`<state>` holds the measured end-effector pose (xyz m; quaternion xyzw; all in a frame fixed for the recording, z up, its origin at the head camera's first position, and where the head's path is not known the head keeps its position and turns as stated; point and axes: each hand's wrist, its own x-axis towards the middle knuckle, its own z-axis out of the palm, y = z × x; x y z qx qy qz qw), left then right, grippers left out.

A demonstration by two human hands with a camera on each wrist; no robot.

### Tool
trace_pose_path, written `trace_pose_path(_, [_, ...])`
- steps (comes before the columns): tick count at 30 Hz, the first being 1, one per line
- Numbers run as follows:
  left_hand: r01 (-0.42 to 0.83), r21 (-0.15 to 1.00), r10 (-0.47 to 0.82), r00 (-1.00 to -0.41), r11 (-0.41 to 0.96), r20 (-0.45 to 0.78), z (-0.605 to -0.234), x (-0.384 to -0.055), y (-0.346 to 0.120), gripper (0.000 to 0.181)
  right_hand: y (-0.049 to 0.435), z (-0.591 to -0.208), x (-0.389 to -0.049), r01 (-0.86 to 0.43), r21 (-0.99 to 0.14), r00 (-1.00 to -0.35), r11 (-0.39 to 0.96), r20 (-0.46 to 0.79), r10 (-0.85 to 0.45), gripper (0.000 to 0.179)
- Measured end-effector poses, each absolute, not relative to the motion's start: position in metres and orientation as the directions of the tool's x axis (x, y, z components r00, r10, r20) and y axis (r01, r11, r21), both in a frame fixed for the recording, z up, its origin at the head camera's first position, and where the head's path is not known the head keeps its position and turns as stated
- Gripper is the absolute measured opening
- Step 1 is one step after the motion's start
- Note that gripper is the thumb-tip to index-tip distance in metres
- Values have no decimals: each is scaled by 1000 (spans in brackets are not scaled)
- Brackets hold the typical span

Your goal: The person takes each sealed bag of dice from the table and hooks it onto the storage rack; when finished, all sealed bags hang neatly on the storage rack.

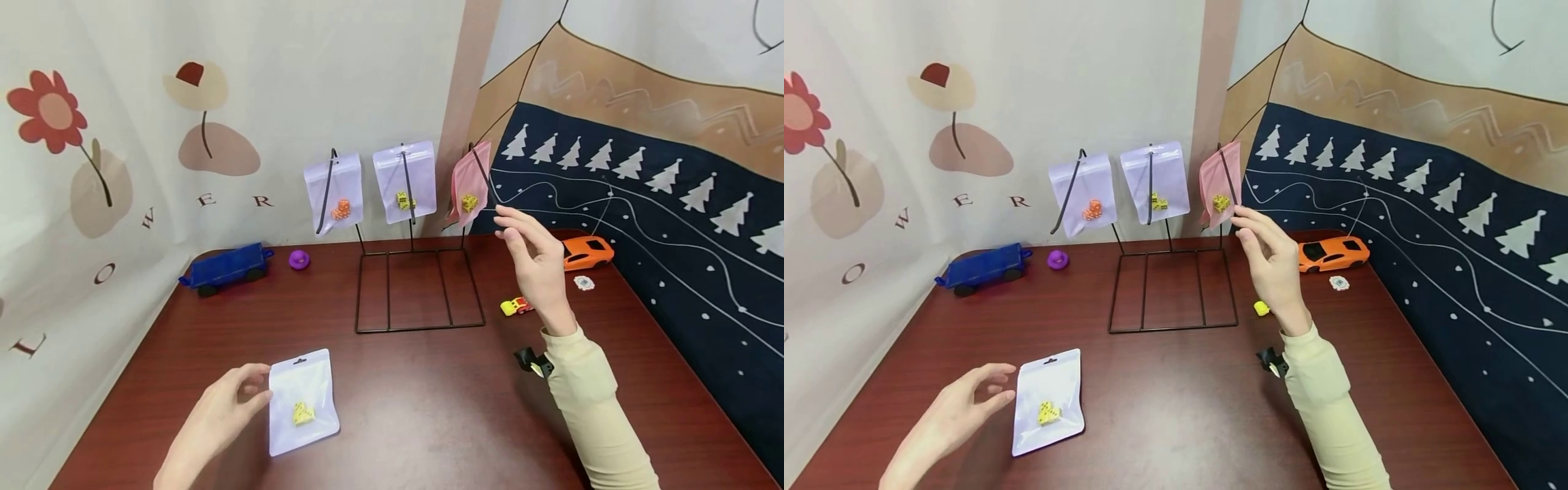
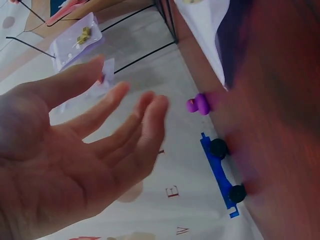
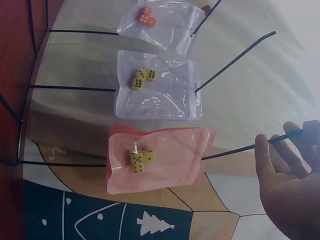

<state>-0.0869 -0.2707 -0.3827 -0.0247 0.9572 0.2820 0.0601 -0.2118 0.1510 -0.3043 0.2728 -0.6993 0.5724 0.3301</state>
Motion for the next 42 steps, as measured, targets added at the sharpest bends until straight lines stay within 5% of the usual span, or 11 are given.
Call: trace_pose_path(42, [-181,661,-53,-976,728,-210,-420,-89,-260,20,156,-306,-214,-772,-603,-619,199,785,-24,19])
